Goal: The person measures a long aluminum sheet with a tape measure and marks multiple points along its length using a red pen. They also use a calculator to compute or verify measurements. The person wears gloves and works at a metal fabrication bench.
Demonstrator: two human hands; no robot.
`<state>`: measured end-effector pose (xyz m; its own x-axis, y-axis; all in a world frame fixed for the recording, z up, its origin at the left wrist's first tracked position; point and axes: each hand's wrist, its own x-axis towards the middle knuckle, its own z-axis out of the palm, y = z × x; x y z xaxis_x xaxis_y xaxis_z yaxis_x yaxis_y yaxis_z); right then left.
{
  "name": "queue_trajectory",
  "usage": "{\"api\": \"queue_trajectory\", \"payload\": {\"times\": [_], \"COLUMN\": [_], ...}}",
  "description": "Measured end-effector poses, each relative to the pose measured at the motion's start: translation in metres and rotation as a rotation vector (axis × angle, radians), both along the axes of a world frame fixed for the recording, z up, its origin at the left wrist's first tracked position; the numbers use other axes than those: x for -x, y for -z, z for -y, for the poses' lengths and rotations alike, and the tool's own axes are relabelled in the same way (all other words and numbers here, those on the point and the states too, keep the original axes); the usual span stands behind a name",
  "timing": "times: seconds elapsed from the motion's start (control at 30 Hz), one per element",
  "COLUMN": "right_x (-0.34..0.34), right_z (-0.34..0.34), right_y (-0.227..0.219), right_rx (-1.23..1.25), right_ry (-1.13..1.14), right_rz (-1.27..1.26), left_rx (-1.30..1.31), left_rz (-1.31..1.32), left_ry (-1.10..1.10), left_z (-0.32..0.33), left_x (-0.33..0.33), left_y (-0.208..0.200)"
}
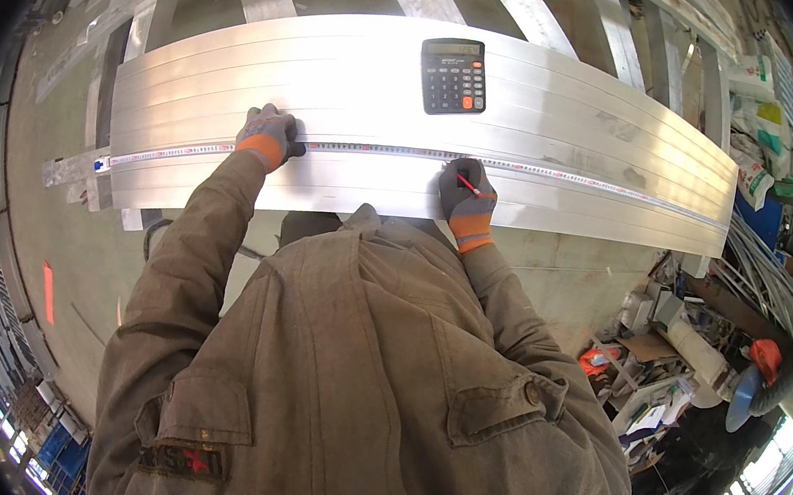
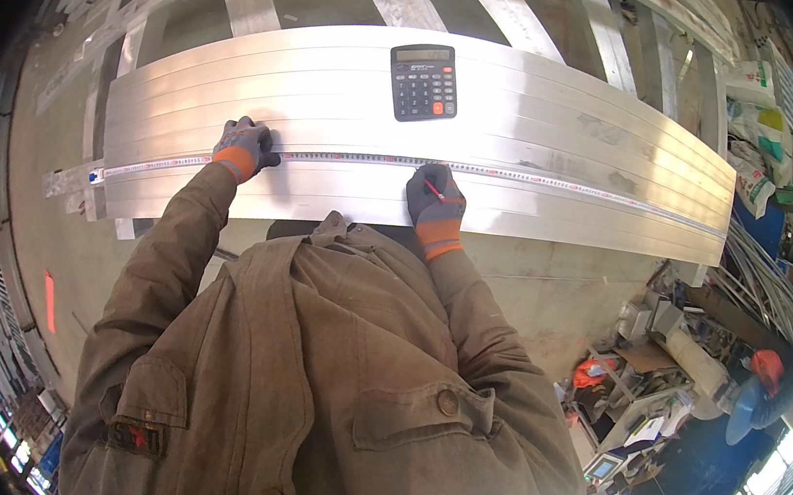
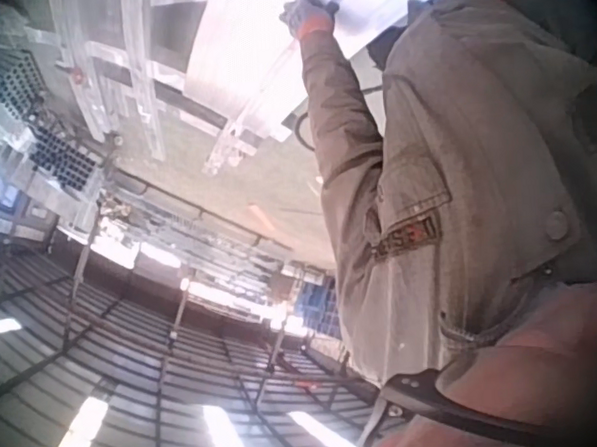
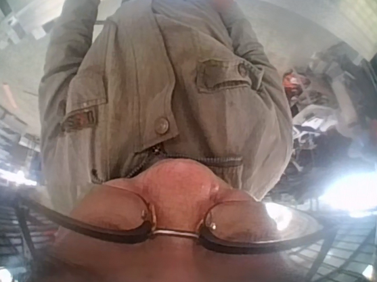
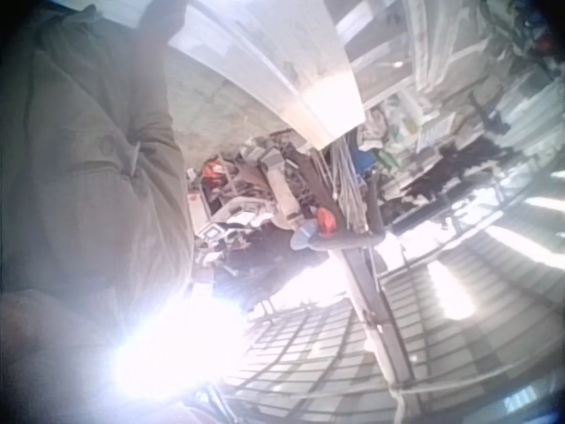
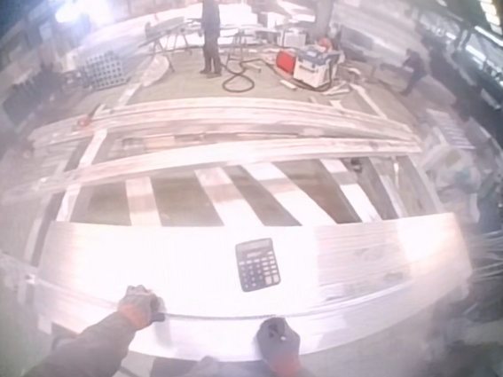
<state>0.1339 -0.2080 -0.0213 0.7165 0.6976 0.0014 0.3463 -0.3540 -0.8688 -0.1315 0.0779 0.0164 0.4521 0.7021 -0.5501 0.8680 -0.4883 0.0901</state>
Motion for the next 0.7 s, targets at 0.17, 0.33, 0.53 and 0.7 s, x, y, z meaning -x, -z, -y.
{"api": "queue_trajectory", "payload": {"times": [0.17,0.33,0.53,0.7], "right_x": [-0.001,-0.001,-0.002,-0.003], "right_z": [0.001,0.001,0.0,0.0], "right_y": [0.002,0.004,0.005,0.002], "right_rx": [0.051,0.011,0.025,0.03], "right_ry": [-0.035,-0.049,-0.061,-0.088], "right_rz": [0.092,0.062,0.045,0.066], "left_rx": [0.007,0.006,0.018,0.023], "left_rz": [0.022,-0.008,-0.077,-0.074], "left_ry": [-0.016,-0.009,-0.014,-0.019], "left_z": [0.0,0.001,0.0,0.001], "left_x": [0.002,-0.002,-0.006,-0.007], "left_y": [-0.001,-0.004,-0.009,-0.013]}}
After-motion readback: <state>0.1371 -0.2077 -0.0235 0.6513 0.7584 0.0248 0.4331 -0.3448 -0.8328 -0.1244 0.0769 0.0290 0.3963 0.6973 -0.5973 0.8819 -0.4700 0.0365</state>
